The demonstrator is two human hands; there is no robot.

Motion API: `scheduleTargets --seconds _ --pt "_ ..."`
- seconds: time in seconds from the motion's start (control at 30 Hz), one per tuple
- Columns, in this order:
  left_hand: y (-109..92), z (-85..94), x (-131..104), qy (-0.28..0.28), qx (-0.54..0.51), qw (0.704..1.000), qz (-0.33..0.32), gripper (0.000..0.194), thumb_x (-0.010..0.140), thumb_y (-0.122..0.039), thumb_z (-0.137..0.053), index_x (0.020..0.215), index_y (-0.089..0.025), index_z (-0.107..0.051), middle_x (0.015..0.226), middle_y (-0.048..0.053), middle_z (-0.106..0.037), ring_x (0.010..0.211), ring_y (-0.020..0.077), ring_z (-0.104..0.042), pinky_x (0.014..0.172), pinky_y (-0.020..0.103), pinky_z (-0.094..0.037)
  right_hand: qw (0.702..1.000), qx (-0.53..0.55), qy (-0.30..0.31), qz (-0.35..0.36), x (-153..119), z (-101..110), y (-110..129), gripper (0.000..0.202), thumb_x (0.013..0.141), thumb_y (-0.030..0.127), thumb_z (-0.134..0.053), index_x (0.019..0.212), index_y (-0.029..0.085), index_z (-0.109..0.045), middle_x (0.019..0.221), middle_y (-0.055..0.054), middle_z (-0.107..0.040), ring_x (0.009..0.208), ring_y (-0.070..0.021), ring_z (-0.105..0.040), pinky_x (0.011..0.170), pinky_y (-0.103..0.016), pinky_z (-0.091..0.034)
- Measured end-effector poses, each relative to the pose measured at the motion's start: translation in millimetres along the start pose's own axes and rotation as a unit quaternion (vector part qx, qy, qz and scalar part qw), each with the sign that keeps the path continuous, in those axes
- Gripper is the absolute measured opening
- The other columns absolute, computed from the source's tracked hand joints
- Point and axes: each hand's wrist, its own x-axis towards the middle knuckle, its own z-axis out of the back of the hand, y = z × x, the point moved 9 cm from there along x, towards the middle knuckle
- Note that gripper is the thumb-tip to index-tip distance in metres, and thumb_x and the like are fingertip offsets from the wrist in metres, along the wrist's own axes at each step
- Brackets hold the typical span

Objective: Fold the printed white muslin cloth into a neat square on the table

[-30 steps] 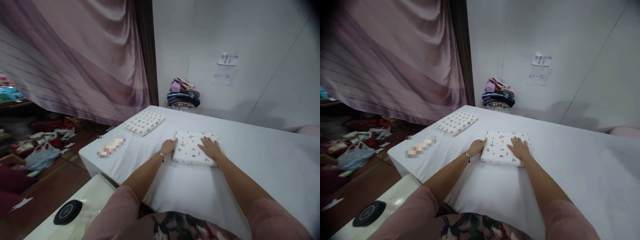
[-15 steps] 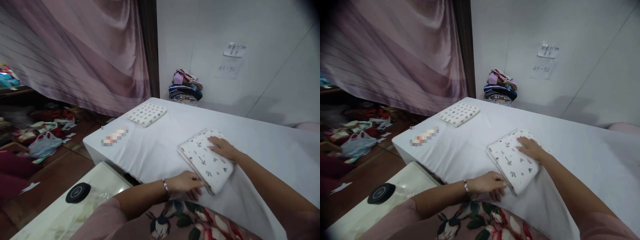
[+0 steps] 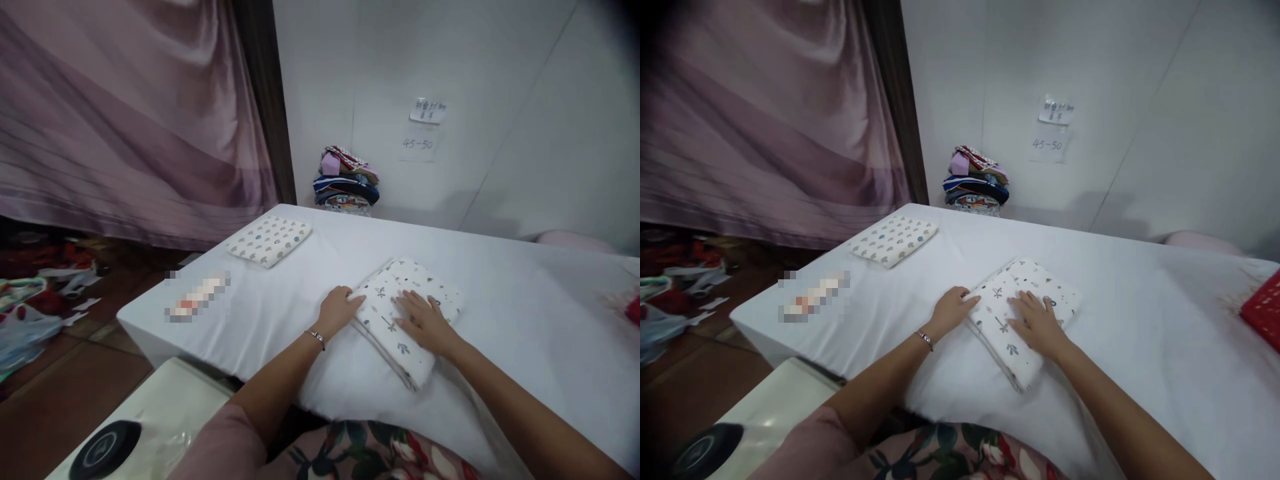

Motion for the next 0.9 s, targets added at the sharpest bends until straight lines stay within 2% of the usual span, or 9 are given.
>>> scheduleTargets --seconds 0.1,0.2,0.3,0.37,0.5,0.6,0.7,0.8,0.9 --pt "-4 -7.9 4 0.015 0.037 0.999 0.001 0.033 0.081 -0.050 -0.048 0.092 -0.021 -0.059 0.099 0.004 -0.062 0.091 0.0186 -0.056 0.074 0.026 -0.040 0.997 -0.022 -0.053 -0.052 -6 13 -28 0.057 0.087 0.055 -0.031 0.135 0.024 -0.040 0.147 -0.005 -0.025 0.137 -0.0248 -0.015 0.110 -0.049 -0.009" --pt "-4 -8.6 -3 0.019 0.036 0.999 -0.006 0.028 0.084 -0.045 -0.046 0.087 -0.021 -0.058 0.090 0.002 -0.063 0.082 0.0172 -0.057 0.068 0.026 -0.039 0.982 -0.024 -0.124 -0.144 -16 22 -72 0.058 0.088 0.051 -0.031 0.135 0.020 -0.039 0.148 -0.009 -0.024 0.137 -0.0265 -0.014 0.108 -0.053 -0.010" --pt "2 -9.4 -20 0.045 0.038 0.998 -0.008 0.029 0.083 -0.047 -0.045 0.080 -0.021 -0.057 0.080 0.001 -0.063 0.073 0.0164 -0.056 0.061 0.026 -0.037 0.960 0.053 -0.165 -0.222 -26 16 -110 0.065 0.086 0.054 -0.032 0.136 0.014 -0.037 0.148 -0.013 -0.022 0.136 -0.0279 -0.015 0.108 -0.050 -0.017" --pt "8 -9.7 -30 0.072 0.051 0.996 -0.001 0.030 0.083 -0.048 -0.045 0.076 -0.021 -0.057 0.076 0.001 -0.063 0.070 0.0164 -0.056 0.059 0.026 -0.035 0.944 0.136 -0.169 -0.250 -29 6 -123 0.071 0.083 0.058 -0.035 0.136 0.012 -0.037 0.148 -0.013 -0.020 0.136 -0.0268 -0.019 0.109 -0.044 -0.021" --pt "4 2.6 -26 0.063 0.065 0.996 -0.004 0.030 0.081 -0.049 -0.047 0.081 -0.021 -0.058 0.085 0.001 -0.064 0.077 0.0169 -0.057 0.063 0.026 -0.037 0.904 0.253 -0.197 -0.283 -29 -4 -128 0.074 0.079 0.060 -0.041 0.138 0.016 -0.036 0.150 -0.008 -0.017 0.136 -0.0250 -0.018 0.111 -0.038 -0.019" --pt "-17 8.5 -7 0.035 0.064 0.997 -0.035 0.034 0.081 -0.052 -0.046 0.093 -0.022 -0.058 0.094 0.003 -0.063 0.081 0.0169 -0.058 0.067 0.026 -0.039 0.865 0.309 -0.237 -0.315 -29 -3 -130 0.074 0.077 0.059 -0.045 0.139 0.021 -0.034 0.149 -0.005 -0.020 0.135 -0.0262 -0.022 0.111 -0.039 -0.022" --pt "-41 -1.7 17 0.041 0.076 0.994 -0.071 0.033 0.082 -0.050 -0.046 0.094 -0.021 -0.058 0.098 0.004 -0.063 0.085 0.0175 -0.058 0.070 0.026 -0.040 0.836 0.338 -0.267 -0.339 -29 -3 -133 0.073 0.075 0.057 -0.048 0.138 0.022 -0.035 0.148 -0.005 -0.024 0.132 -0.0278 -0.027 0.110 -0.040 -0.024" --pt "-57 -18.4 38 0.052 0.093 0.991 -0.085 0.028 0.082 -0.046 -0.048 0.091 -0.020 -0.058 0.100 0.005 -0.063 0.089 0.0189 -0.058 0.074 0.028 -0.041 0.843 0.330 -0.268 -0.330 -26 -6 -133 0.072 0.076 0.055 -0.047 0.138 0.021 -0.036 0.148 -0.005 -0.022 0.134 -0.0279 -0.024 0.111 -0.041 -0.022" --pt "-62 -32.6 56 0.065 0.106 0.990 -0.067 0.027 0.082 -0.044 -0.048 0.088 -0.020 -0.058 0.100 0.006 -0.063 0.090 0.0200 -0.058 0.074 0.029 -0.042 0.856 0.314 -0.269 -0.310 -26 -8 -131 0.071 0.076 0.055 -0.046 0.138 0.022 -0.036 0.149 -0.004 -0.022 0.135 -0.0266 -0.022 0.111 -0.040 -0.021"
